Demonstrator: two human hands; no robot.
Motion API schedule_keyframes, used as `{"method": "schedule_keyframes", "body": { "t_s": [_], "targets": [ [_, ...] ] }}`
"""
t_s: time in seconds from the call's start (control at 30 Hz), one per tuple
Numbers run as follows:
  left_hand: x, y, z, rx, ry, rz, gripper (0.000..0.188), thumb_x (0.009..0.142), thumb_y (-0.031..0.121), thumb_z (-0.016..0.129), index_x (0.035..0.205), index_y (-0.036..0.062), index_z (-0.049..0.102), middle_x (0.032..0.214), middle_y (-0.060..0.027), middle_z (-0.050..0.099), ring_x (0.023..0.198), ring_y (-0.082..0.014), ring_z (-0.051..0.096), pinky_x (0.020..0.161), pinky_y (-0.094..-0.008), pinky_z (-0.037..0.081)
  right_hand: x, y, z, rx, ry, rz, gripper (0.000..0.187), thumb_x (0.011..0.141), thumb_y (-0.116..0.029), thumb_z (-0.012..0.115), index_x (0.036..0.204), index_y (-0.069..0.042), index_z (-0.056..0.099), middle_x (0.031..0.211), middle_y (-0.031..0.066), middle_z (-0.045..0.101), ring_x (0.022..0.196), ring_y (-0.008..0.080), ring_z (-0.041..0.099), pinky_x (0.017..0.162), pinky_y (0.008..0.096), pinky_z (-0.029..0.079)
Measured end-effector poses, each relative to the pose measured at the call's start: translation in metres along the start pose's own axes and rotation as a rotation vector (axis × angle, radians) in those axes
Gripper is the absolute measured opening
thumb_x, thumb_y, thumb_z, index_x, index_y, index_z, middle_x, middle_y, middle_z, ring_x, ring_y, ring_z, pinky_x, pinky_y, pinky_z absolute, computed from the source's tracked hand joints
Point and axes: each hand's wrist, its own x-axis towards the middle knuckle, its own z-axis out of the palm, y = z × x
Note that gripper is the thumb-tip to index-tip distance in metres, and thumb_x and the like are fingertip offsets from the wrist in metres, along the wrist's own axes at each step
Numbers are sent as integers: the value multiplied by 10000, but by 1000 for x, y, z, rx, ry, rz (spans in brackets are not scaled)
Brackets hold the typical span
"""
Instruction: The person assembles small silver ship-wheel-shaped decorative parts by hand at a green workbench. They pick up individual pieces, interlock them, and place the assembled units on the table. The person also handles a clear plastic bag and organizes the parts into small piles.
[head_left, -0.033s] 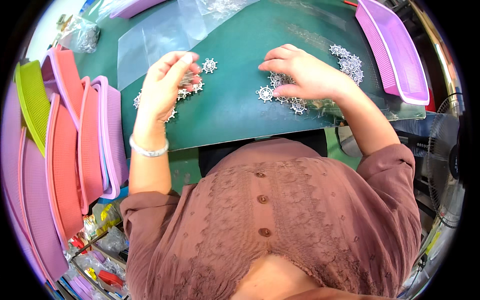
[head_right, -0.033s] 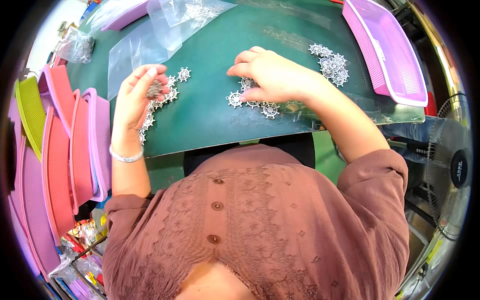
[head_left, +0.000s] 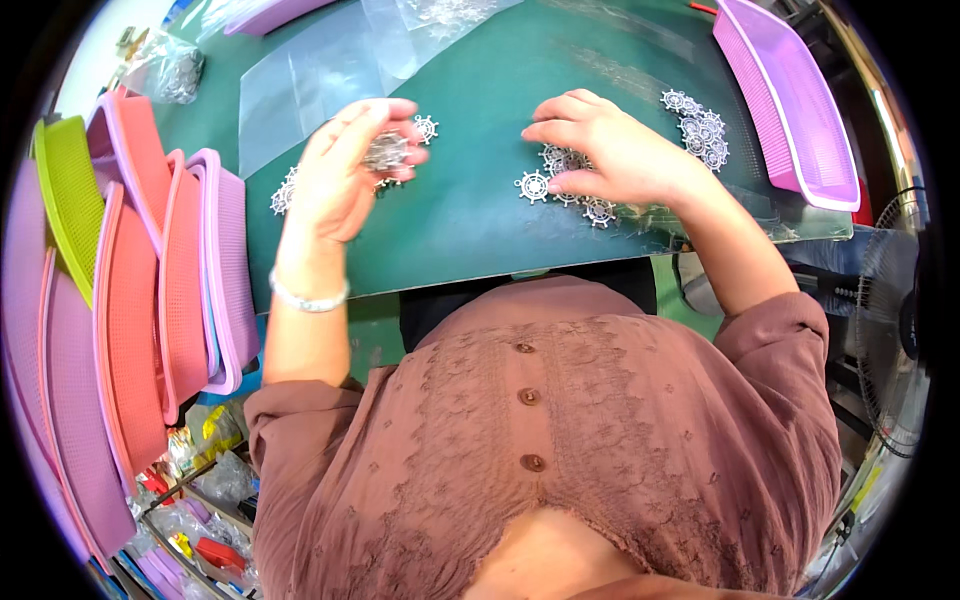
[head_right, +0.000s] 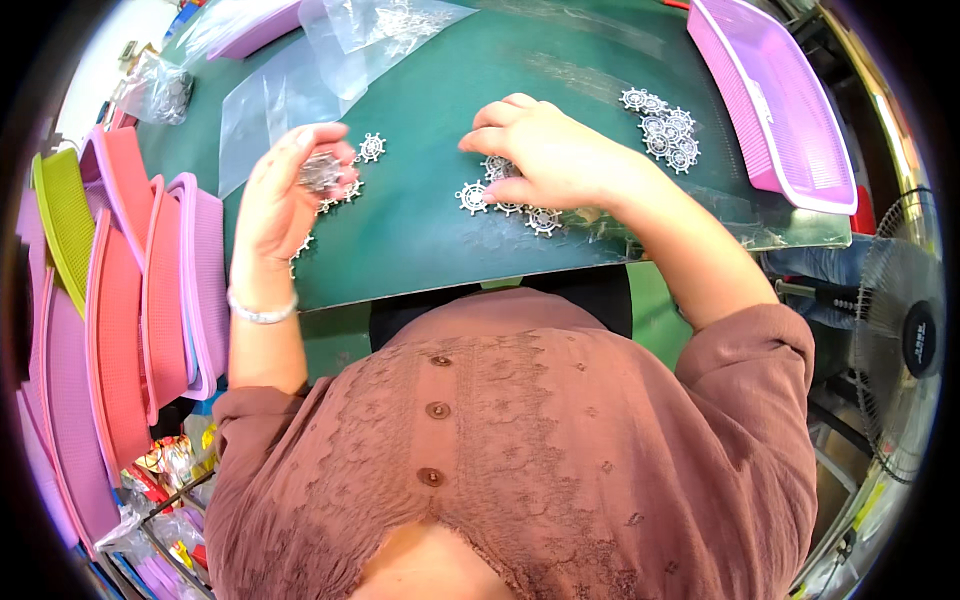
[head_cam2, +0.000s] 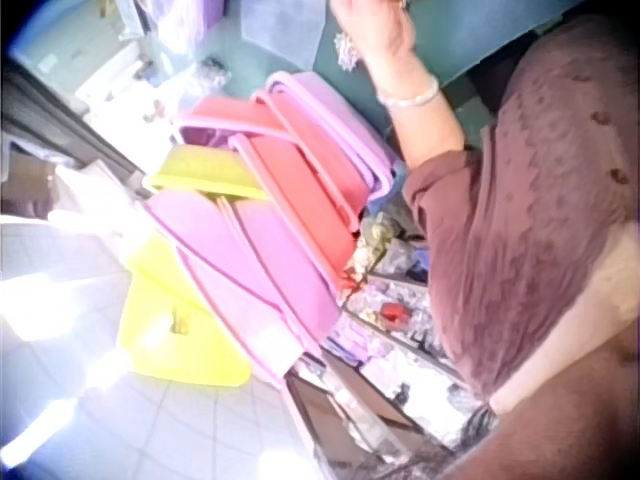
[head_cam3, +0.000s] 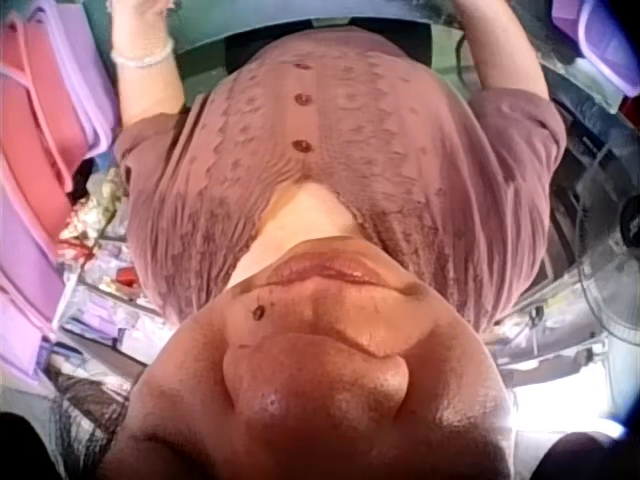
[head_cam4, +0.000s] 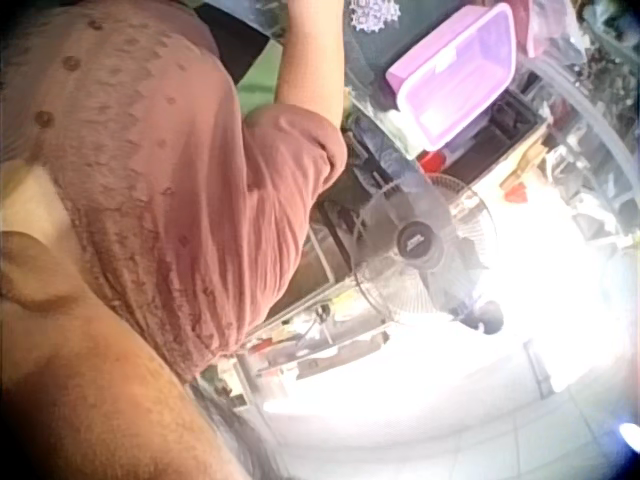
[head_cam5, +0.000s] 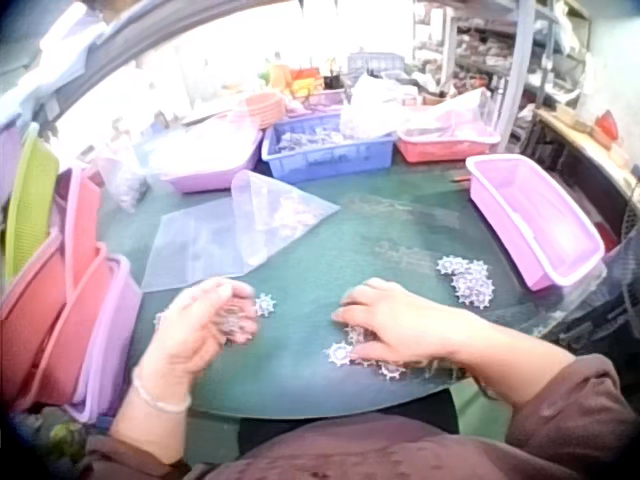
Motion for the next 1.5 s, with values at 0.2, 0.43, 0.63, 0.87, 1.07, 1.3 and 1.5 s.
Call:
{"method": "schedule_keyframes", "body": {
  "t_s": [0.2, 0.43, 0.63, 0.87, 1.07, 1.3, 1.5],
  "targets": [
    [-2, -26, 44, -724, -268, -88, 391, 910, 111, 413, 1258, -68, 400, 1208, -244, 496, 1120, -343, 511, 966, -412, 440, -10, -28, 21, 228, 413, 40, 318, 754, -155, 679, 1035, -29, 597, 941, 106, 601, 886, 273, 567, 772, 357, 468],
    [-13, -30, 73, -587, -127, 39, 458, 831, -55, 448, 1284, 2, 413, 1209, -189, 512, 1123, -282, 512, 996, -401, 407, -21, -51, 41, 789, 530, 433, 248, 788, -81, 672, 996, 0, 563, 853, 40, 584, 722, 75, 523, 652, 215, 452],
    [-15, -43, 75, -492, -149, 126, 480, 845, -43, 464, 1316, 25, 401, 1272, -160, 487, 1165, -235, 488, 989, -360, 399, -10, -56, 53, 1116, 569, 392, 167, 828, -84, 641, 961, -14, 568, 852, 17, 585, 716, 55, 533, 649, 194, 453],
    [-21, -41, 78, -452, -39, 114, 454, 873, -54, 423, 1318, 31, 395, 1260, -145, 491, 1117, -196, 511, 956, -324, 420, -9, -54, 53, 1255, 565, 413, 118, 838, -54, 621, 937, -2, 582, 860, 10, 598, 772, 59, 553, 686, 193, 458],
    [-26, -44, 73, -384, 9, 130, 420, 890, -43, 418, 1304, 29, 409, 1260, -152, 490, 1136, -213, 506, 961, -337, 431, -9, -51, 59, 1176, 602, 355, 96, 839, -44, 618, 926, -8, 601, 842, 0, 602, 759, 51, 544, 668, 196, 453],
    [-29, -46, 72, -317, 27, 171, 345, 864, -49, 501, 1205, 6, 507, 1169, -135, 555, 1042, -199, 559, 910, -321, 469, -9, -52, 64, 1061, 622, 339, 89, 834, -33, 617, 918, -7, 612, 813, 1, 605, 732, 47, 544, 651, 196, 453],
    [-28, -54, 68, -270, 32, 144, 265, 844, -22, 576, 1108, 0, 572, 1029, -86, 604, 877, -133, 579, 769, -260, 497, -8, -59, 61, 870, 624, 307, 104, 805, -18, 635, 908, -8, 627, 789, 25, 608, 677, 66, 550, 613, 203, 453]
  ]
}}
